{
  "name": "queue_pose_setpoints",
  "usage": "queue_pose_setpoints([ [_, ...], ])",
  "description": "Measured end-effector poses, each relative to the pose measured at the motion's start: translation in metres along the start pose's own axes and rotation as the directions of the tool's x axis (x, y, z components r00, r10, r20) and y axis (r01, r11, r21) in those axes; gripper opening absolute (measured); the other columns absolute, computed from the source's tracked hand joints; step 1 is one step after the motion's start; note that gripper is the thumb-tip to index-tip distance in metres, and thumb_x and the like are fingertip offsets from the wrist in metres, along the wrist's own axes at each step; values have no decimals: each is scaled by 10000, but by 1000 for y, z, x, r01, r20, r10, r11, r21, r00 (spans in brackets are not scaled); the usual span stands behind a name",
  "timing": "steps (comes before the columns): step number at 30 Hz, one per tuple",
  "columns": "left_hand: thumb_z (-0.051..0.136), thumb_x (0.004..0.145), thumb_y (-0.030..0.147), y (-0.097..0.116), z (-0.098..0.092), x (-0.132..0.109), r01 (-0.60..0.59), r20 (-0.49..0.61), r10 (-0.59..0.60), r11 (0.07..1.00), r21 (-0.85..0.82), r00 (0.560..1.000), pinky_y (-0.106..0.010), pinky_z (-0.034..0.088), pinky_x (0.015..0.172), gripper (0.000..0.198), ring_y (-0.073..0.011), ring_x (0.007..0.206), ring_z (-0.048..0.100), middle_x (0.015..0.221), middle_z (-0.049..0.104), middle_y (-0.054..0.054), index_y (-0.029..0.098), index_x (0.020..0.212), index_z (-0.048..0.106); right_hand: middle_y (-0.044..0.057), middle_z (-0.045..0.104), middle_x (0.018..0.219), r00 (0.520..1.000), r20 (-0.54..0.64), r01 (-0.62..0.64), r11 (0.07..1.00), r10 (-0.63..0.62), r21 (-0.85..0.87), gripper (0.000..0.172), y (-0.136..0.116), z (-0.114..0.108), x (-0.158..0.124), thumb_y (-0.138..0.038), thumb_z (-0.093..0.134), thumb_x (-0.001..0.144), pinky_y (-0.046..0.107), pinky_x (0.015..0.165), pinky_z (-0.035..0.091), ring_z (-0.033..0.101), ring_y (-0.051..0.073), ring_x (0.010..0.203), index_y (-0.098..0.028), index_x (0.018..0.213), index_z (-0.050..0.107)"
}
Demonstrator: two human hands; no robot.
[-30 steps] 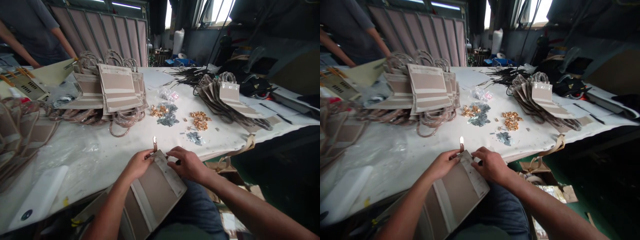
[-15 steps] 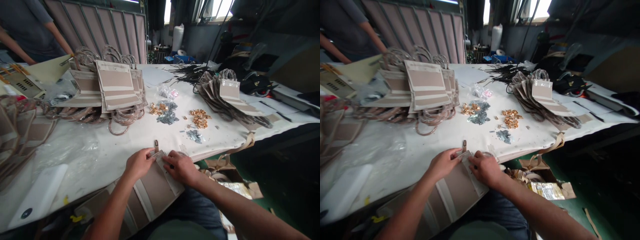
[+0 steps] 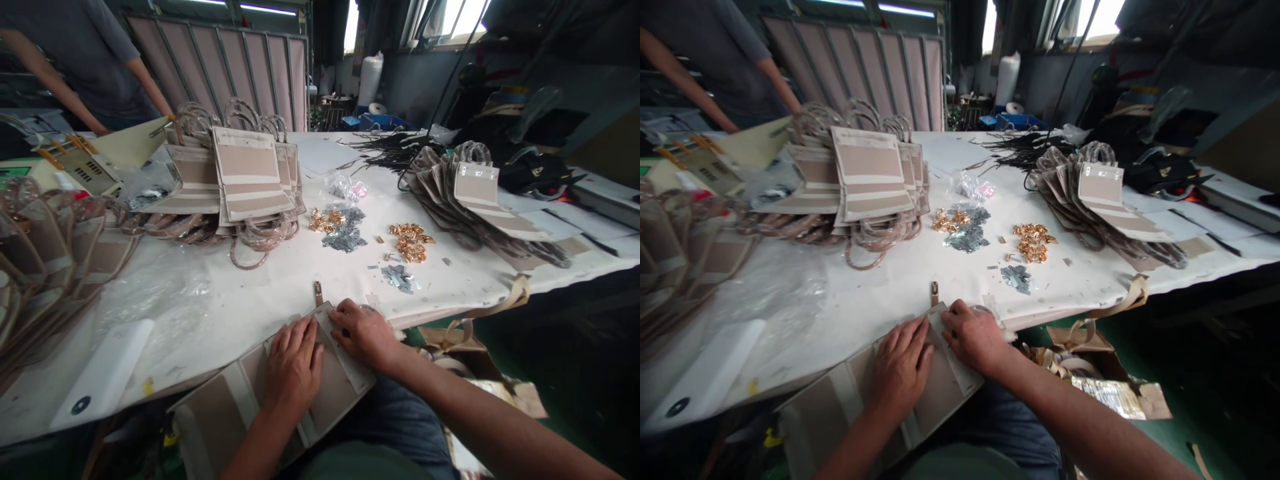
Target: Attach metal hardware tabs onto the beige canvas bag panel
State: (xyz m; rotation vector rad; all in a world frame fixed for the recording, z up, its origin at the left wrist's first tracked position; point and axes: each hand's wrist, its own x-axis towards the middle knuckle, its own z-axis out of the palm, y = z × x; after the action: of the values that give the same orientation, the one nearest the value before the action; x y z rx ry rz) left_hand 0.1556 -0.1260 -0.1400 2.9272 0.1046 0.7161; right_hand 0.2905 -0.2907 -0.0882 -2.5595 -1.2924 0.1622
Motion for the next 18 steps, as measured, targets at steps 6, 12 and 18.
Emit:
queue_pose_setpoints([
  [6, 520, 1054, 263, 0, -2, 2, -1, 33, 0, 1000, 17, 999, -493, 434, 1127, 458, -301, 1272, 578, 1445, 661, -110, 129, 1485, 600, 34, 666, 1256, 999, 6, 47, 999, -47, -9, 259, 3, 1, 2, -342, 622, 1044, 324, 761, 486, 693, 223, 949, -291, 1291, 681],
  [12, 536, 1047, 251, -4, 3, 4, -40, 16, 39, 997, 73, 999, -482, 429, 1107, 470, -304, 1258, 578, 1441, 657, -115, 137, 1499, 593, 29, 672, 1261, 999, 4, 43, 999, -43, -5, 249, 7, 2, 3, -366, 596, 1055, 324, 727, 471, 685, 215, 935, -302, 1277, 687],
  [18, 536, 1043, 238, -5, 7, 6, -93, -10, 95, 985, 149, 995, -498, 444, 1063, 437, -320, 1214, 592, 1402, 678, -140, 109, 1448, 634, 22, 669, 1275, 997, -20, 77, 997, -76, 9, 303, 11, 5, 4, -366, 577, 1051, 323, 671, 457, 691, 202, 910, -313, 1341, 648],
])
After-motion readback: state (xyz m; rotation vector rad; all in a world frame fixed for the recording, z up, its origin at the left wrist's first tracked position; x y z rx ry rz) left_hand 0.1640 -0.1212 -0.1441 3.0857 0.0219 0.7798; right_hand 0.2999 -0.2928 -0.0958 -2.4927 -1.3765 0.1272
